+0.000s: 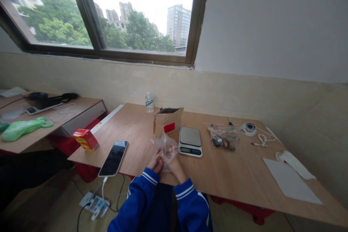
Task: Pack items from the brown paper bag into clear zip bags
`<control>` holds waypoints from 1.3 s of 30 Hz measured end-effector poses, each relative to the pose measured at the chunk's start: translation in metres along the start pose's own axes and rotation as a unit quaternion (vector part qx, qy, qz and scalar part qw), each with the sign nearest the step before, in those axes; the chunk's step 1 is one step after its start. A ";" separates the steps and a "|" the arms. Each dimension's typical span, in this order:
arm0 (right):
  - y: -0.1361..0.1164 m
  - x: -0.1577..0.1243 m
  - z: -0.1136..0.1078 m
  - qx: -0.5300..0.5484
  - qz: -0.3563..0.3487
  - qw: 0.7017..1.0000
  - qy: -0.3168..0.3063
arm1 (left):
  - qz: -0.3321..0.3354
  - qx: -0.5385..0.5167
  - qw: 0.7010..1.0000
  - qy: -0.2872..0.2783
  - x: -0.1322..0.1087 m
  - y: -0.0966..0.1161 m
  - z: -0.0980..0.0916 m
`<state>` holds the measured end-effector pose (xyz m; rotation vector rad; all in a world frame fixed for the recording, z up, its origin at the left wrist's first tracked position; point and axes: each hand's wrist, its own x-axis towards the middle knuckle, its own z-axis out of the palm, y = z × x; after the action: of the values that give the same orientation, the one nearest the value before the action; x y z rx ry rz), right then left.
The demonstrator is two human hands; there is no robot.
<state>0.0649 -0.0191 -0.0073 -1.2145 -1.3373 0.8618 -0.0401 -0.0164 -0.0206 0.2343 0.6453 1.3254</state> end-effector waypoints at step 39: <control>-0.150 0.179 -0.038 -0.294 -0.319 0.895 -0.097 | -0.048 -0.031 0.998 -0.015 -0.009 0.008 0.014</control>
<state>0.0928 0.1160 0.1843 -1.0183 -2.0951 0.0917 -0.0402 -0.0198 -0.0028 0.1696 0.5827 1.2448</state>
